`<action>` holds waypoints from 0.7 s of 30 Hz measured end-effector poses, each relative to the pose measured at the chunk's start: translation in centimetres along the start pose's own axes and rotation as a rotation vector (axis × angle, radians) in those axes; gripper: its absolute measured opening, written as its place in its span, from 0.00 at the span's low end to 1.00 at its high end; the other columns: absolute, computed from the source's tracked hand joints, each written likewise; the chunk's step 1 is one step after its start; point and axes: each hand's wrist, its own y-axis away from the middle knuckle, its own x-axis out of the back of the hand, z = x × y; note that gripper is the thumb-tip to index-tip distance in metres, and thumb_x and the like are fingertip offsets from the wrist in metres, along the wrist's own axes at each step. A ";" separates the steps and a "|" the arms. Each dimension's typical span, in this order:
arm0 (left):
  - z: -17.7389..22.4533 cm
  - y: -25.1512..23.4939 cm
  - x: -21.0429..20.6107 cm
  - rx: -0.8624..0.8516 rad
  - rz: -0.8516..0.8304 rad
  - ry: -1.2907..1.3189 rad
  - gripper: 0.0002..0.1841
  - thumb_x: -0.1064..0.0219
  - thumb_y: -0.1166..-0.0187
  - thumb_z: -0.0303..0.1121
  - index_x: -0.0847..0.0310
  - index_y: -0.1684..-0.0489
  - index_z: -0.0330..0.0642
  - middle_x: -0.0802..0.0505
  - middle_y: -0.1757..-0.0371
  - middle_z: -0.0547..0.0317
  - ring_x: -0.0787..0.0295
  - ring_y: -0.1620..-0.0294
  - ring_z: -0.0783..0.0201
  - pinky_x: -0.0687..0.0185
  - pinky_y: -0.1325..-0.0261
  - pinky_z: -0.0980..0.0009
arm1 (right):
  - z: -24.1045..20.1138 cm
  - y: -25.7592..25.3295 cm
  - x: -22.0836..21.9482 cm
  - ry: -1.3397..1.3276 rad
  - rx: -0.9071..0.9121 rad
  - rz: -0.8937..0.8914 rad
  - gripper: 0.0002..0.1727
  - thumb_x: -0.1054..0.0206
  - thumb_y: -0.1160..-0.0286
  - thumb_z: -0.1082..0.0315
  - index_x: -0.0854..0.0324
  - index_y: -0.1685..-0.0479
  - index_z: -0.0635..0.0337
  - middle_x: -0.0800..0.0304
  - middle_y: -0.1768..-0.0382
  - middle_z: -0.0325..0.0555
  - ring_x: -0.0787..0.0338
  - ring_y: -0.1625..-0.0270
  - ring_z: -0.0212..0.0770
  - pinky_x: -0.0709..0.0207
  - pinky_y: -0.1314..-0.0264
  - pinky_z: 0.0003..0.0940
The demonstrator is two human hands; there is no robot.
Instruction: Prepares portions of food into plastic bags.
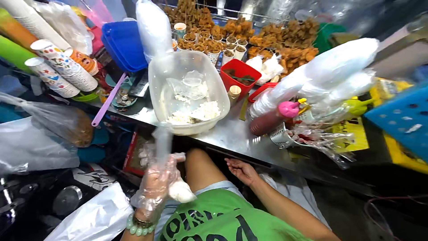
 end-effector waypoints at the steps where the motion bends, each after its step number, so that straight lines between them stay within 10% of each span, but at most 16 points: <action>1: -0.2 0.2 0.0 0.006 -0.017 -0.127 0.09 0.39 0.15 0.31 0.10 0.54 0.42 0.14 0.79 0.77 0.26 0.84 0.83 0.23 0.76 0.82 | -0.3 0.3 -0.1 0.187 0.017 -0.125 0.20 0.48 0.16 0.79 0.28 0.26 0.64 0.07 0.45 0.47 0.08 0.56 0.34 0.15 0.52 0.28; 7: 0.6 0.2 -2.8 -0.027 -0.355 -0.718 0.14 0.37 0.15 0.32 0.11 0.43 0.31 0.05 0.48 0.44 0.08 0.43 0.56 0.18 0.31 0.56 | -2.3 9.0 -11.1 0.725 0.495 -0.904 0.39 0.21 0.34 0.55 0.26 0.25 0.68 0.11 0.48 0.28 0.17 0.51 0.15 0.22 0.45 0.17; 9: 0.9 0.7 -4.1 0.040 -0.361 -0.770 0.15 0.37 0.19 0.26 0.16 0.42 0.23 0.07 0.46 0.34 0.10 0.40 0.48 0.21 0.29 0.54 | -2.5 10.2 -14.0 0.676 0.628 -0.982 0.31 0.22 0.29 0.63 0.21 0.28 0.71 0.08 0.37 0.40 0.12 0.36 0.23 0.21 0.27 0.25; 11: 1.5 0.4 -4.2 0.177 -0.379 -0.805 0.19 0.40 0.14 0.30 0.21 0.33 0.24 0.10 0.38 0.33 0.13 0.33 0.47 0.25 0.24 0.53 | -2.9 10.5 -15.6 0.668 0.617 -0.864 0.12 0.30 0.24 0.73 0.13 0.45 0.67 0.05 0.51 0.36 0.10 0.47 0.22 0.16 0.36 0.24; 16: -1.8 -0.4 -1.6 0.038 -0.310 -0.421 0.09 0.27 0.27 0.33 0.09 0.61 0.35 0.08 0.63 0.62 0.14 0.58 0.77 0.18 0.48 0.77 | -3.9 8.8 -14.9 0.713 0.691 -0.823 0.10 0.38 0.21 0.71 0.13 0.51 0.65 0.08 0.58 0.34 0.14 0.55 0.20 0.19 0.45 0.22; 21: -2.4 -1.5 -0.2 -0.217 0.056 -0.808 0.09 0.26 0.33 0.32 0.04 0.63 0.37 0.06 0.57 0.45 0.08 0.51 0.50 0.15 0.42 0.48 | -4.3 9.7 -15.0 0.504 0.498 -0.764 0.05 0.33 0.22 0.71 0.14 0.54 0.57 0.12 0.69 0.27 0.17 0.70 0.22 0.20 0.64 0.21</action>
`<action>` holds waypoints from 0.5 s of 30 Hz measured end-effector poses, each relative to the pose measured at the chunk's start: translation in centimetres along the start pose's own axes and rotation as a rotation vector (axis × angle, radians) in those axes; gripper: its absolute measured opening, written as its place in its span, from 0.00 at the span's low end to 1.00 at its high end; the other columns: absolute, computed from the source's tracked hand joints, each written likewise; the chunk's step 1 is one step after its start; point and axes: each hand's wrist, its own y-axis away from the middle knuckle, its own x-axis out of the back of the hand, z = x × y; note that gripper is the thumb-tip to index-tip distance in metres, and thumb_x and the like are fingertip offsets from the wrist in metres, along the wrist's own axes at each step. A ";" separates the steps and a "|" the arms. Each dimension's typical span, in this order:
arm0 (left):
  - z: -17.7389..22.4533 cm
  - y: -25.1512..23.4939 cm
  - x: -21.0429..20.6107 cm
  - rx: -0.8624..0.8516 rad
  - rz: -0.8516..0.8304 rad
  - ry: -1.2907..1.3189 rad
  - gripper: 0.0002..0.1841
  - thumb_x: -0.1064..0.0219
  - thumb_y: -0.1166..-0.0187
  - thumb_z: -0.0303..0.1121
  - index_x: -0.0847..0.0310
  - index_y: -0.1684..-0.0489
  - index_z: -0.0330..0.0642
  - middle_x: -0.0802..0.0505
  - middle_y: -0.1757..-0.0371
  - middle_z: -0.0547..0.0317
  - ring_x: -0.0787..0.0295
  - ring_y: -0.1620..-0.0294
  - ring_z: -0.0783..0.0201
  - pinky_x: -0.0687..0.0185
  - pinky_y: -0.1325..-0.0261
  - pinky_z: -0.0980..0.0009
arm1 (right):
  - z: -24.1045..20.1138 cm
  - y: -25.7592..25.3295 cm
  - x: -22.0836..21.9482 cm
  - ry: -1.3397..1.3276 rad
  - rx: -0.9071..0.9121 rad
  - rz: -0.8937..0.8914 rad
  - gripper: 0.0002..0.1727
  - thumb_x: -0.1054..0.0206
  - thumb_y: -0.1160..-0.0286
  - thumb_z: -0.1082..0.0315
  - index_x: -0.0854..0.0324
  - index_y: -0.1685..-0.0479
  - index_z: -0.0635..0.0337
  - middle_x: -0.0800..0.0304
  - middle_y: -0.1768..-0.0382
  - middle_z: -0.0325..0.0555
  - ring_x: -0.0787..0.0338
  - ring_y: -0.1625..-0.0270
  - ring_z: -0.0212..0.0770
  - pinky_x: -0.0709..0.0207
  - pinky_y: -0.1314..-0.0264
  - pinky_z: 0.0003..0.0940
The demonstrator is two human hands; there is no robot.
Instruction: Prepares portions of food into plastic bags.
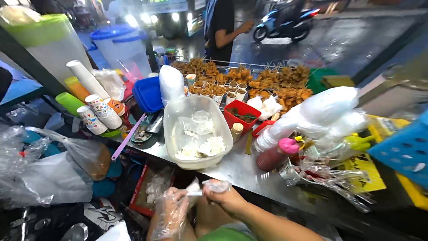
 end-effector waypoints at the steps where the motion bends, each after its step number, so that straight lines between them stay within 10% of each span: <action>1: 0.7 -0.3 -0.1 -0.033 0.101 -0.005 0.09 0.27 0.32 0.29 0.05 0.61 0.34 0.04 0.58 0.44 0.06 0.52 0.49 0.15 0.41 0.47 | 0.0 0.5 -0.5 0.004 0.033 -0.053 0.05 0.33 0.23 0.71 0.14 0.54 0.57 0.12 0.69 0.27 0.15 0.69 0.22 0.19 0.63 0.22; 4: 3.2 -1.2 0.1 -0.077 0.234 0.543 0.07 0.31 0.29 0.21 0.07 0.61 0.37 0.03 0.61 0.63 0.07 0.57 0.73 0.11 0.45 0.76 | 0.3 1.4 -2.3 -0.092 0.062 -0.297 0.03 0.32 0.25 0.68 0.13 0.61 0.50 0.12 0.71 0.21 0.16 0.70 0.17 0.22 0.66 0.17; 6: 4.1 -1.7 1.4 -0.159 -0.004 0.974 0.07 0.31 0.22 0.30 0.04 0.59 0.53 0.03 0.61 0.71 0.07 0.60 0.78 0.11 0.52 0.79 | 0.6 1.2 -3.1 -0.256 -0.072 -0.357 0.07 0.32 0.26 0.69 0.12 0.67 0.42 0.11 0.73 0.22 0.16 0.72 0.19 0.22 0.67 0.18; 10: 3.6 -2.4 4.7 -0.457 -0.402 0.739 0.07 0.31 0.21 0.37 0.07 0.61 0.50 0.06 0.56 0.74 0.14 0.47 0.82 0.21 0.39 0.82 | -0.7 -0.4 -1.3 -0.136 0.074 -0.138 0.10 0.35 0.29 0.75 0.11 0.70 0.51 0.09 0.66 0.24 0.13 0.61 0.17 0.19 0.54 0.18; 15: 1.7 -1.3 3.8 -0.388 -0.495 0.439 0.05 0.26 0.30 0.28 0.05 0.66 0.36 0.05 0.62 0.60 0.13 0.49 0.74 0.22 0.38 0.75 | -1.5 -2.2 0.5 0.252 0.456 -0.195 0.07 0.30 0.26 0.72 0.08 0.67 0.65 0.08 0.64 0.34 0.13 0.59 0.18 0.18 0.53 0.16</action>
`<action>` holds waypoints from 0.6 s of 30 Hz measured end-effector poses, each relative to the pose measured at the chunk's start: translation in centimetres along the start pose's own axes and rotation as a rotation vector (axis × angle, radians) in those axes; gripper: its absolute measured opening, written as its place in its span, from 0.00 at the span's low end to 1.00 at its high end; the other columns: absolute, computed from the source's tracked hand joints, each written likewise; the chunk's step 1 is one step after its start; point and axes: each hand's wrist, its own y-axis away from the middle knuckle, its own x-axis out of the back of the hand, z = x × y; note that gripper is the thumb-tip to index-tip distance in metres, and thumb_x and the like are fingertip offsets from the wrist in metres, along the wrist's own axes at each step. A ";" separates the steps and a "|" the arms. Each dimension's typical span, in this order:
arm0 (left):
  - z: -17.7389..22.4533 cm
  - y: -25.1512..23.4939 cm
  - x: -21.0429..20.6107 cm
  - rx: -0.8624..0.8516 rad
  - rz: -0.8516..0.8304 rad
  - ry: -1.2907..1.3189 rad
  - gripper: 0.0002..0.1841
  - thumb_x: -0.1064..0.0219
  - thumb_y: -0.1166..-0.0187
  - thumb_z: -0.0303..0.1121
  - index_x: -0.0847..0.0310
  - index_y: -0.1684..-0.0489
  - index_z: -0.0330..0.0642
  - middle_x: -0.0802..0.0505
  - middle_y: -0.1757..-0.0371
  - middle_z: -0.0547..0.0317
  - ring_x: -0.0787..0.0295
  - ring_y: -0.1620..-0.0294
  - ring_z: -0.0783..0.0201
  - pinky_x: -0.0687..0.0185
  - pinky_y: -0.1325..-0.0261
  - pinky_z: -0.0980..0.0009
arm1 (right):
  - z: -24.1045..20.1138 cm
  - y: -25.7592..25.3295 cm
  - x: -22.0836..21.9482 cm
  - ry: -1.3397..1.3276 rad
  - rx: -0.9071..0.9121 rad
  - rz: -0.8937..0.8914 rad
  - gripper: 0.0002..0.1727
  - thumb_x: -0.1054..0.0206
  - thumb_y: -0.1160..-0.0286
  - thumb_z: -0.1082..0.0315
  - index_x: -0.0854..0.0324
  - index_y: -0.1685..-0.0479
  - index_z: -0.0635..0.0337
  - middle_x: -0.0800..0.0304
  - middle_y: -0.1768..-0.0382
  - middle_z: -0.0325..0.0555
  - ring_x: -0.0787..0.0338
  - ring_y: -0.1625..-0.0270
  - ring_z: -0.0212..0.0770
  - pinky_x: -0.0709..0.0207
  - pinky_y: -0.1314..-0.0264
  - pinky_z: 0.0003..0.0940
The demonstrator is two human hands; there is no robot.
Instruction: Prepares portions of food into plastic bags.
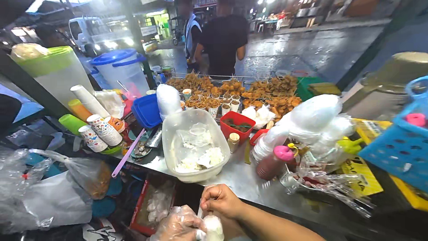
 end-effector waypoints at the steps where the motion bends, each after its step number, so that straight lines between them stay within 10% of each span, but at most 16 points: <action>1: -0.6 0.2 -0.4 0.029 -0.004 -0.051 0.05 0.26 0.30 0.27 0.05 0.64 0.36 0.05 0.61 0.59 0.12 0.50 0.72 0.21 0.38 0.72 | 0.2 -0.1 -0.1 0.083 0.052 -0.020 0.09 0.32 0.22 0.73 0.08 0.62 0.69 0.07 0.64 0.41 0.12 0.61 0.21 0.18 0.53 0.16; 6: -1.1 0.9 -2.5 0.456 0.216 0.160 0.07 0.32 0.26 0.23 0.11 0.57 0.34 0.06 0.63 0.64 0.10 0.60 0.76 0.14 0.49 0.74 | 1.6 0.3 -1.1 0.404 0.312 -0.018 0.15 0.39 0.26 0.82 0.08 0.48 0.68 0.05 0.62 0.54 0.07 0.54 0.37 0.17 0.41 0.24; 9: -2.6 1.3 -3.4 0.649 0.448 0.517 0.10 0.41 0.26 0.21 0.12 0.61 0.41 0.09 0.73 0.68 0.16 0.75 0.77 0.19 0.69 0.78 | 1.7 0.6 -2.1 0.502 0.424 -0.036 0.14 0.37 0.29 0.81 0.08 0.52 0.63 0.05 0.62 0.51 0.06 0.53 0.39 0.16 0.41 0.27; 11: -3.6 2.0 -4.3 0.631 0.548 0.633 0.11 0.43 0.19 0.22 0.13 0.62 0.42 0.07 0.70 0.67 0.13 0.70 0.75 0.15 0.64 0.75 | 1.6 1.1 -3.6 0.649 0.551 -0.131 0.10 0.34 0.29 0.78 0.08 0.57 0.59 0.07 0.65 0.50 0.07 0.56 0.44 0.15 0.43 0.33; 14: -3.5 2.0 -4.8 0.595 0.533 0.665 0.17 0.46 0.18 0.21 0.23 0.33 0.31 0.06 0.52 0.59 0.08 0.52 0.72 0.12 0.45 0.72 | 2.2 1.7 -4.7 0.798 0.655 -0.247 0.10 0.35 0.26 0.78 0.08 0.60 0.57 0.10 0.69 0.47 0.10 0.61 0.46 0.16 0.50 0.35; 18: -2.8 1.2 -5.3 0.626 0.693 0.660 0.32 0.38 0.24 0.21 0.42 0.18 0.30 0.05 0.58 0.54 0.07 0.60 0.68 0.10 0.53 0.69 | 3.3 2.6 -4.1 0.816 0.540 -0.046 0.06 0.31 0.22 0.67 0.13 0.51 0.55 0.07 0.61 0.45 0.08 0.55 0.43 0.17 0.45 0.36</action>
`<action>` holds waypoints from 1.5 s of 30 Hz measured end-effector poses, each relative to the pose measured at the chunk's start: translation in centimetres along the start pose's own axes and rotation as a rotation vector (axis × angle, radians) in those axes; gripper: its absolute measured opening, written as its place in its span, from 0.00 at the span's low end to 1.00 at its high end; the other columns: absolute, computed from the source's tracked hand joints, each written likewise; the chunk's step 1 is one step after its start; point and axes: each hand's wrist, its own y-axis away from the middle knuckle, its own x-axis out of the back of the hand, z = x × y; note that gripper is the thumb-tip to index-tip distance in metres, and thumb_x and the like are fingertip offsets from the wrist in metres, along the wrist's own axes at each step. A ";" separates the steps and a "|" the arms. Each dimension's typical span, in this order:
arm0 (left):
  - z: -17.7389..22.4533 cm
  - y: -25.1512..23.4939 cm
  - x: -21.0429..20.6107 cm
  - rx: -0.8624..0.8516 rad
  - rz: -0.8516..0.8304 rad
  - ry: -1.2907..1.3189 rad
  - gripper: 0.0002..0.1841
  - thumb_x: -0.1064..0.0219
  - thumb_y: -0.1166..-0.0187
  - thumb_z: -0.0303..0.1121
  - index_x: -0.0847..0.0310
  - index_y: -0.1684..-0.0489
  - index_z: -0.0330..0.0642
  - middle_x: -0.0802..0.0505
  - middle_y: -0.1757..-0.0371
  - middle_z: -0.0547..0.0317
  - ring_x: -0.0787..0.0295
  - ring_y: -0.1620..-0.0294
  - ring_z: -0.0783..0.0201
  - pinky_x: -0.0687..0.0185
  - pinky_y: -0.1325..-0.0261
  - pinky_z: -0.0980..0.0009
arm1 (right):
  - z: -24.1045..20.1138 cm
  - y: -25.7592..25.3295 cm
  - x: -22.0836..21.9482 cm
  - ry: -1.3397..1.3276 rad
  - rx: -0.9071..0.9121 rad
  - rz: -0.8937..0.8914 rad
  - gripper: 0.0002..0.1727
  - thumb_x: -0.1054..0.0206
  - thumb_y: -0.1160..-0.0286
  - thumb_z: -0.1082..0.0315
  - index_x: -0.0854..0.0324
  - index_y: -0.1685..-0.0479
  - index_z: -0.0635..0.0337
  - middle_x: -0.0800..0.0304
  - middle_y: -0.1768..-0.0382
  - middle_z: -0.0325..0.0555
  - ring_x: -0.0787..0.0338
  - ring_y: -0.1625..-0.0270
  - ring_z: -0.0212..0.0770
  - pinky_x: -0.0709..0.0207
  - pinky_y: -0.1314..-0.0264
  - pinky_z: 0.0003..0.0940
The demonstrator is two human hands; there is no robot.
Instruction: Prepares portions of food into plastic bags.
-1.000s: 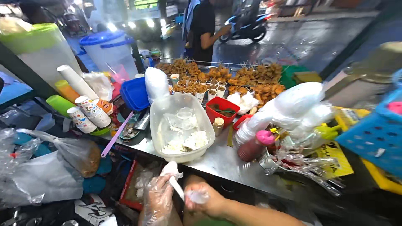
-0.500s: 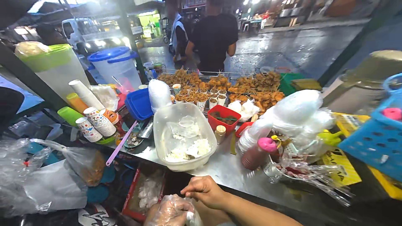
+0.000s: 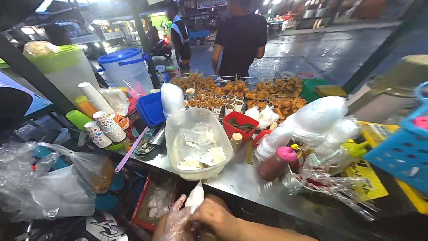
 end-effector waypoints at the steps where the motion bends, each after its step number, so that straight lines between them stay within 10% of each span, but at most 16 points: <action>1: 0.3 0.2 -0.4 -0.055 0.030 -0.019 0.35 0.37 0.27 0.18 0.45 0.17 0.30 0.05 0.62 0.55 0.07 0.63 0.68 0.10 0.57 0.70 | 0.2 0.3 0.1 0.046 -0.063 0.018 0.12 0.28 0.23 0.60 0.15 0.46 0.53 0.08 0.54 0.46 0.10 0.49 0.45 0.18 0.40 0.39; 6: 1.4 1.5 -2.9 -0.375 0.014 -0.239 0.40 0.30 0.40 0.11 0.42 0.21 0.21 0.08 0.66 0.62 0.10 0.65 0.78 0.12 0.54 0.79 | 0.5 0.8 0.8 -0.061 -0.444 -0.170 0.42 0.14 0.55 0.68 0.19 0.27 0.57 0.22 0.26 0.69 0.21 0.28 0.73 0.24 0.29 0.66; 11: 0.5 2.2 -2.6 -0.485 -0.143 -0.183 0.25 0.32 0.32 0.13 0.28 0.32 0.21 0.08 0.51 0.59 0.11 0.55 0.79 0.14 0.45 0.79 | -0.9 1.9 1.0 -0.341 -0.616 -0.241 0.32 0.22 0.43 0.77 0.22 0.32 0.78 0.13 0.36 0.68 0.11 0.34 0.56 0.19 0.28 0.47; 24: 0.0 1.4 -1.0 -0.467 -0.250 0.116 0.12 0.39 0.26 0.12 0.11 0.61 0.37 0.07 0.55 0.66 0.11 0.49 0.76 0.15 0.39 0.75 | -0.6 1.1 1.6 -0.508 -0.697 -0.393 0.29 0.23 0.38 0.72 0.21 0.33 0.72 0.09 0.41 0.57 0.10 0.37 0.40 0.18 0.29 0.38; 35: 2.2 1.5 1.5 -0.296 -0.271 0.345 0.12 0.37 0.19 0.23 0.08 0.48 0.45 0.04 0.51 0.64 0.08 0.52 0.72 0.12 0.44 0.73 | -0.5 -1.9 1.2 -0.671 -0.640 -0.482 0.28 0.24 0.35 0.72 0.23 0.33 0.74 0.09 0.44 0.57 0.09 0.41 0.39 0.18 0.32 0.39; 41: 4.0 1.0 5.1 -0.536 -0.185 -0.453 0.16 0.43 0.17 0.22 0.15 0.38 0.26 0.08 0.35 0.48 0.13 0.31 0.66 0.24 0.21 0.68 | 0.3 -1.7 0.7 -0.662 -0.817 -0.648 0.30 0.22 0.29 0.64 0.23 0.30 0.70 0.08 0.45 0.57 0.09 0.42 0.43 0.18 0.32 0.43; 45: 6.2 1.8 7.4 -0.620 0.186 -0.586 0.16 0.43 0.15 0.25 0.17 0.36 0.26 0.06 0.42 0.49 0.08 0.42 0.66 0.15 0.31 0.67 | 1.1 -1.2 -0.2 -0.687 -1.007 -0.747 0.27 0.23 0.28 0.66 0.22 0.32 0.67 0.09 0.45 0.56 0.09 0.42 0.43 0.18 0.33 0.46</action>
